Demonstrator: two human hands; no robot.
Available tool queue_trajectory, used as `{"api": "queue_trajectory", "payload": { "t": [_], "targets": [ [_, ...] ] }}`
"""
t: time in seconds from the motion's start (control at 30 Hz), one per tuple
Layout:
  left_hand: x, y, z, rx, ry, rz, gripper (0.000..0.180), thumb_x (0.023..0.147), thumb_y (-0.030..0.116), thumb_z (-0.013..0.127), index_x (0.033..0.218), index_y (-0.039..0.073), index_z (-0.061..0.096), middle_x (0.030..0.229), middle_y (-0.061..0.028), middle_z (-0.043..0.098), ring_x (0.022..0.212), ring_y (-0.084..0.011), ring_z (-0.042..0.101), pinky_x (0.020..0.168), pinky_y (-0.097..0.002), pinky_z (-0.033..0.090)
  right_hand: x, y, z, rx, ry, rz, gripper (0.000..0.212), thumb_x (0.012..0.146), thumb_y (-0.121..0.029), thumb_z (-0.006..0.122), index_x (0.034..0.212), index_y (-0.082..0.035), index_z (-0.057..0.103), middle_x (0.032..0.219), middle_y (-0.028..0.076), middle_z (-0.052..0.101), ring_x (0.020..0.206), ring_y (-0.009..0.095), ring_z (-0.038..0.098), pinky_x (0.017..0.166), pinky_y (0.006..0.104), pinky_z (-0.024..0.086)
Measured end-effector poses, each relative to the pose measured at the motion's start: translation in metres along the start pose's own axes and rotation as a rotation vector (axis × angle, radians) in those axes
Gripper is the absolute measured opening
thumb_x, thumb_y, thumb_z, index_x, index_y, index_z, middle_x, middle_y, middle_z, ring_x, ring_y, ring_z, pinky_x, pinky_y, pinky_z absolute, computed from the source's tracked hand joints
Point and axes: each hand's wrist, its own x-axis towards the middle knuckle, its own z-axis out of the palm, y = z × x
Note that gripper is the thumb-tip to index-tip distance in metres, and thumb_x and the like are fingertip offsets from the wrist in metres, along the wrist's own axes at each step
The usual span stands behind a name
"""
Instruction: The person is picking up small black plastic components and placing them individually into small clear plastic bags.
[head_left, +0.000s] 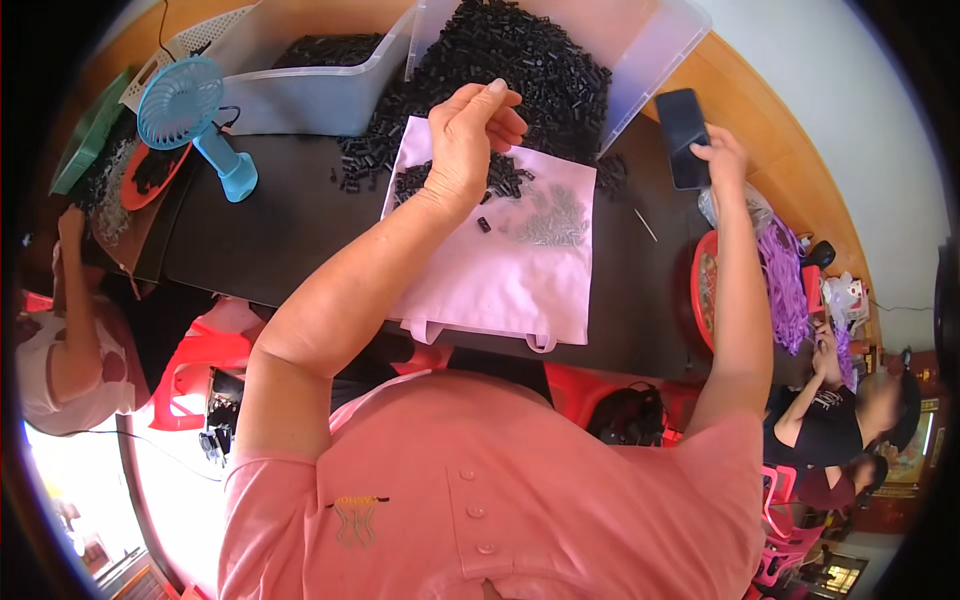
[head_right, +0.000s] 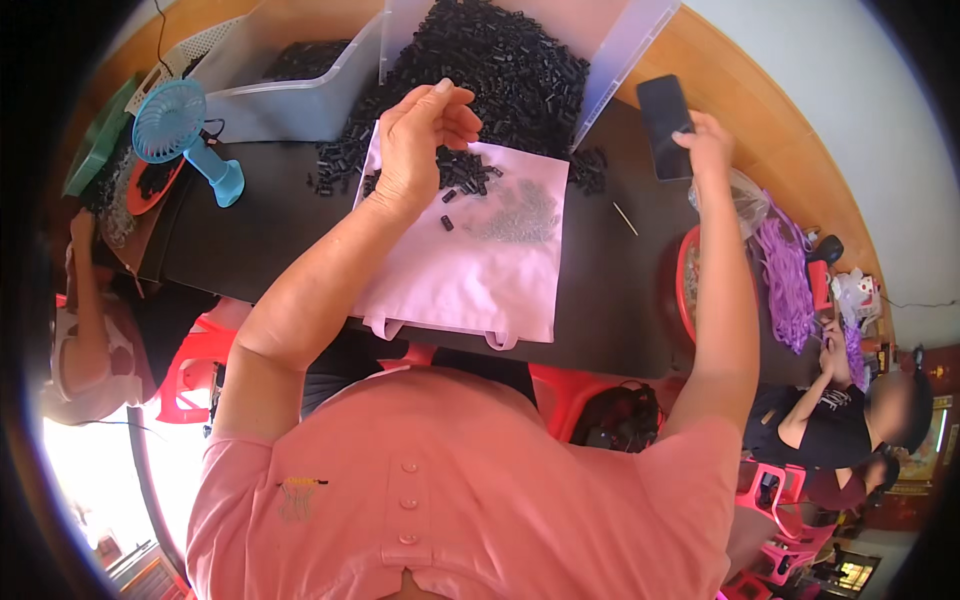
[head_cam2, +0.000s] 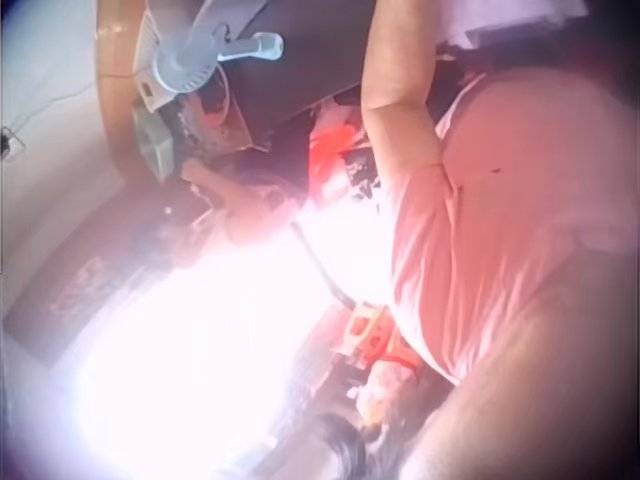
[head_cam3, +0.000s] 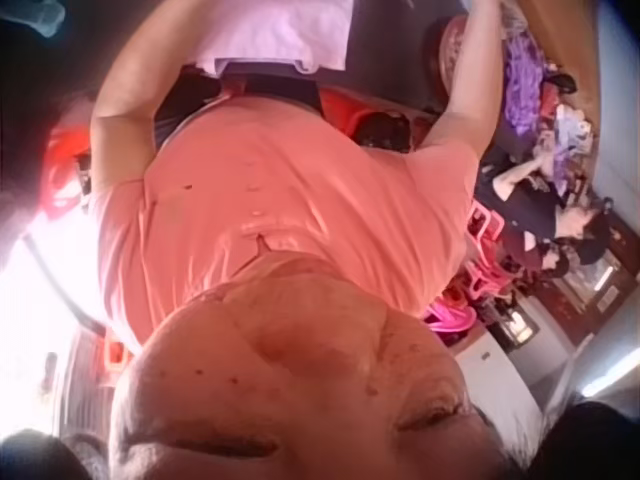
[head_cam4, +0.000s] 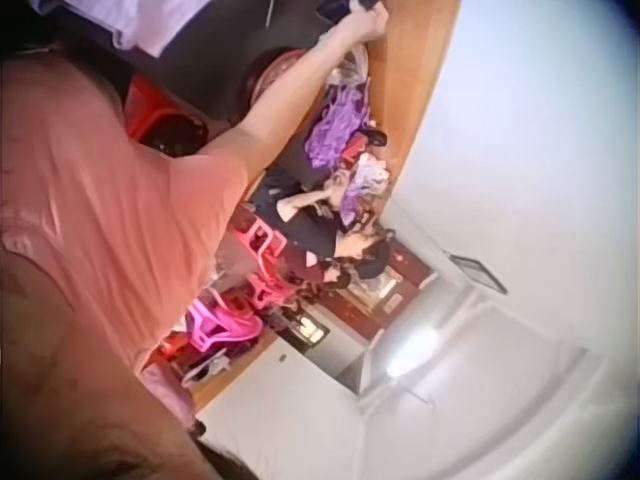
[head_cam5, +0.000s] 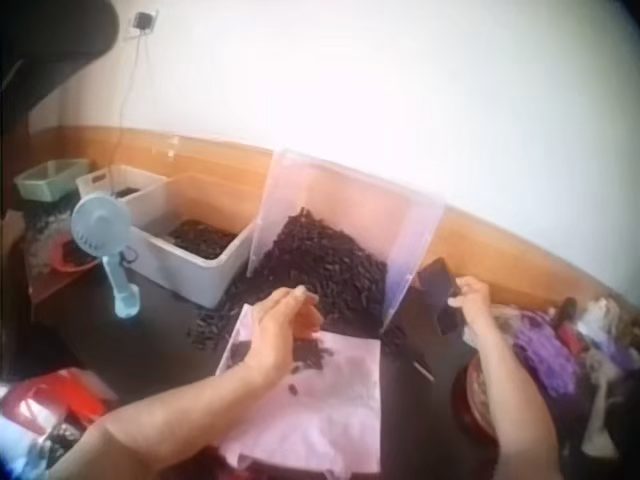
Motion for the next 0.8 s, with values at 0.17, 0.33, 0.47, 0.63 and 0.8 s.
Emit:
{"api": "queue_trajectory", "payload": {
  "t": [0.17,0.33,0.47,0.63,0.8],
  "targets": [
    [0.006,-0.009,-0.002,0.087,0.041,0.132,0.036,0.095,0.03,0.054,0.094,-0.004,0.066,0.074,-0.0108,0.066,0.065,-0.0173,0.061,0.061,-0.0282,0.048,0.062,0.03,-0.009,-0.558,-0.252,-0.009,0.036,0.072,0.006,0.063,0.106,-0.006,0.067,0.088,0.007,0.07,0.084,0.017,0.065,0.076,0.0299,0.048],
    [0.003,-0.014,-0.004,0.107,0.073,0.177,0.033,0.094,0.03,0.058,0.086,-0.001,0.066,0.067,-0.0042,0.063,0.061,-0.0097,0.054,0.058,-0.024,0.044,0.066,0.042,0.002,-1.059,-0.09,-0.101,0.039,0.079,-0.006,0.063,0.115,-0.018,0.067,0.106,0.01,0.07,0.101,0.028,0.065,0.087,0.0401,0.048],
    [0.002,-0.015,-0.005,0.169,0.046,0.2,0.031,0.093,0.029,0.058,0.086,0.0,0.066,0.067,-0.0032,0.063,0.062,-0.0088,0.054,0.058,-0.024,0.044,0.05,0.042,0.008,-1.48,0.161,-0.334,0.034,0.083,-0.015,0.056,0.113,-0.02,0.069,0.108,0.012,0.07,0.103,0.032,0.064,0.089,0.042,0.048],
    [0.005,-0.015,-0.004,0.149,0.03,0.213,0.027,0.091,0.024,0.06,0.086,-0.001,0.067,0.067,-0.0034,0.063,0.061,-0.0089,0.054,0.058,-0.0241,0.045,0.011,-0.001,0.01,-1.314,0.199,-0.343,0.028,0.082,-0.018,0.061,0.109,-0.016,0.07,0.102,0.013,0.07,0.097,0.033,0.065,0.085,0.044,0.049],
    [0.005,-0.02,-0.002,0.25,-0.045,0.262,0.016,0.086,0.013,0.066,0.087,-0.002,0.067,0.068,-0.0046,0.064,0.062,-0.0092,0.056,0.057,-0.0247,0.045,-0.085,-0.055,0.066,-0.705,-0.089,-0.139,0.015,0.079,-0.019,0.069,0.087,-0.007,0.072,0.075,0.008,0.071,0.067,0.019,0.066,0.066,0.0328,0.05]
  ]
}}
